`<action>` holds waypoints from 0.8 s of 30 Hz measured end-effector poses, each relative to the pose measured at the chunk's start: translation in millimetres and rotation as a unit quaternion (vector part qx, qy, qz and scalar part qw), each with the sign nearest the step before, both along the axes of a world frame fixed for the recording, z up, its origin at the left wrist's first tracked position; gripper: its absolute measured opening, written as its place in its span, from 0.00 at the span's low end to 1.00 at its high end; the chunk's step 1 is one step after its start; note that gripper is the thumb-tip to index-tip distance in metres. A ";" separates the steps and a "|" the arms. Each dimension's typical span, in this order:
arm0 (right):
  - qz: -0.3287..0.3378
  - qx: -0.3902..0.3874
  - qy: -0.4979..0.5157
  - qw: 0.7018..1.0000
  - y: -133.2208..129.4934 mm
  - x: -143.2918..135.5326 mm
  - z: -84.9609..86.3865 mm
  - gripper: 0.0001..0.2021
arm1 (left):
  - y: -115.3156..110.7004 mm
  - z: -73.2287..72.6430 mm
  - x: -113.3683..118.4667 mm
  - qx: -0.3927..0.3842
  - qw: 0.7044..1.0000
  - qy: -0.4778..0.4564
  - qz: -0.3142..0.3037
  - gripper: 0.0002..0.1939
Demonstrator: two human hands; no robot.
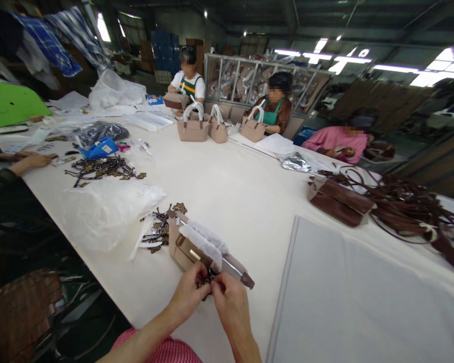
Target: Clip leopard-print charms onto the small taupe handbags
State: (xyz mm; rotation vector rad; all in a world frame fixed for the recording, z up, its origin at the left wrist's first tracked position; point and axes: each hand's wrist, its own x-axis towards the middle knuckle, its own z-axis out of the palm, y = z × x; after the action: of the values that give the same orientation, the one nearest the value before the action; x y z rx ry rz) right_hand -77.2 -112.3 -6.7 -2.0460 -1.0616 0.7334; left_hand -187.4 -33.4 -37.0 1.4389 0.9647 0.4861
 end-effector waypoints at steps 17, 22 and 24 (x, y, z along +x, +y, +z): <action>-0.053 0.022 0.125 0.991 11.7 8.9 1.5 0.27 | 6.9 6.0 -9.2 -0.008 0.998 -0.053 -0.034 0.04; -0.010 0.012 0.135 0.991 11.7 9.6 3.0 0.08 | 13.4 11.0 -6.8 -0.177 0.974 -0.138 0.042 0.11; -0.010 0.014 0.140 0.990 11.7 8.7 2.6 0.09 | 14.2 9.4 -1.7 -0.197 0.969 -0.132 0.064 0.15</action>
State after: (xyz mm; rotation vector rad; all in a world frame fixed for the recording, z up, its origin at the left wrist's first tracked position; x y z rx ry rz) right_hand -68.5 -100.6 -4.1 -1.8600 -0.8852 0.9572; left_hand -189.1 -19.2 -27.6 0.9323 0.8825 0.5309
